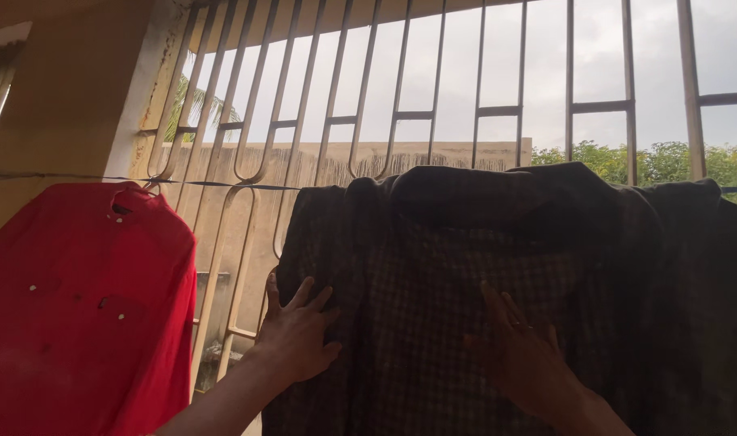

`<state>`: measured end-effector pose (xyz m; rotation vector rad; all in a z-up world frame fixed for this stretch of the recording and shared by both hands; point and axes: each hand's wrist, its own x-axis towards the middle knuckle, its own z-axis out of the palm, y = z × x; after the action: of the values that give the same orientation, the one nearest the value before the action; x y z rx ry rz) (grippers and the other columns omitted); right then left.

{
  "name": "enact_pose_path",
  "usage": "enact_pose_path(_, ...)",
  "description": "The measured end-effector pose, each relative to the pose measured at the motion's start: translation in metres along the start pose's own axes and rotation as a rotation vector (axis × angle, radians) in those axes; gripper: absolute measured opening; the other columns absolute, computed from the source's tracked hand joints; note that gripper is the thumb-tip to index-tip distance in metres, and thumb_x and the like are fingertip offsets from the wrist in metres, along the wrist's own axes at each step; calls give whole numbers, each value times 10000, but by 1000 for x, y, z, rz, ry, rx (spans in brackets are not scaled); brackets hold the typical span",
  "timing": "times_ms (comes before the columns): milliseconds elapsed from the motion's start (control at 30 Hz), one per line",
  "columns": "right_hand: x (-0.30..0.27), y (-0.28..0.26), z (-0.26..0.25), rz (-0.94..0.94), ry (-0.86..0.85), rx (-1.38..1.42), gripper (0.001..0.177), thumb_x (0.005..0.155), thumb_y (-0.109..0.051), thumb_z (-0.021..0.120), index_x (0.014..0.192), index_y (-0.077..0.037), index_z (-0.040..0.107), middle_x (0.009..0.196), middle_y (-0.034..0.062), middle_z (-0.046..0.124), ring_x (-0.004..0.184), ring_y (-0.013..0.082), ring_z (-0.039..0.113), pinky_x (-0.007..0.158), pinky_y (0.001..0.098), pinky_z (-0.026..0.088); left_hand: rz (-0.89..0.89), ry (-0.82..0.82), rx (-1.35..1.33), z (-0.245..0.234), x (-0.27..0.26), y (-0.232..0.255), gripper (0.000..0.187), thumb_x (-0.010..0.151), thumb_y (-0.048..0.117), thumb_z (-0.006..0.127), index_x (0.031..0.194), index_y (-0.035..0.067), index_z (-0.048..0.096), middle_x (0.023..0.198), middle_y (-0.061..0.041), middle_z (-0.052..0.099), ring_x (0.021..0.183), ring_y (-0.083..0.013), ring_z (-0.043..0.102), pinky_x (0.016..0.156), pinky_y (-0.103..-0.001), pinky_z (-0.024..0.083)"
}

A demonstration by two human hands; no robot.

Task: The person hangs a dark checkered shirt on a clothesline using red plastic clips. They smooth the fabric, attach clips to the shoulders and sleeves, and adjust the shirt to ensure it is properly secured on the line.

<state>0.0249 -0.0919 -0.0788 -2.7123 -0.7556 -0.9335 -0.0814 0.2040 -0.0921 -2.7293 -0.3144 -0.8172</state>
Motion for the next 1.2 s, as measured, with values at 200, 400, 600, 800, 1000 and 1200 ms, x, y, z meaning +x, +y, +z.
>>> enact_pose_path(200, -6, -27, -5, -157, 227, -84, 769, 984, -482, 488, 1611, -146, 197, 1690, 145, 186, 1578, 321, 107, 1124, 656, 201, 28, 241, -146, 11, -7, -17, 683, 989, 545, 462, 1565, 203, 331, 1694, -6, 168, 1572, -236, 18, 1207, -666, -85)
enact_pose_path(400, -9, -96, 3, -114, 362, -147, 766, 970, -562, 396, 1602, -176, 198, 1674, 155, 176, 1543, 303, 111, 1121, 619, 212, 20, 241, -181, 4, -32, -49, 724, 969, 514, 459, 1603, 215, 277, 1720, 8, 142, 1561, -192, 7, 1195, -661, -95)
enact_pose_path(600, -8, -192, 13, -88, 344, 6, 781, 972, -572, 351, 1648, -214, 195, 1712, 153, 146, 1538, 291, 76, 1131, 588, 145, 5, 131, -139, 0, -71, -121, 705, 999, 551, 348, 1608, 235, 185, 1702, 49, 105, 1578, -150, -15, 1248, -577, -135)
enact_pose_path(800, -13, -286, 35, -141, 382, 93, 786, 965, -574, 382, 1631, -188, 225, 1704, 159, 193, 1539, 292, 117, 1125, 565, 167, -18, 78, -162, 13, -105, -196, 752, 985, 592, 320, 1611, 211, 153, 1708, 31, 61, 1568, -151, -43, 1239, -507, -158)
enact_pose_path(1000, -5, -368, 72, -197, 336, 129, 792, 958, -571, 411, 1625, -182, 234, 1681, 180, 235, 1532, 322, 153, 1117, 559, 200, -73, -1, -172, 37, -127, -248, 755, 993, 579, 314, 1617, 201, 118, 1710, 36, 51, 1578, -154, -76, 1234, -542, -201)
enact_pose_path(1200, 8, -422, 109, -263, 299, 185, 797, 948, -553, 446, 1633, -209, 227, 1677, 190, 234, 1507, 339, 192, 1130, 572, 187, -135, -32, -195, 66, -136, -289, 747, 998, 559, 326, 1612, 197, 103, 1714, 16, 18, 1572, -172, -105, 1222, -560, -208)
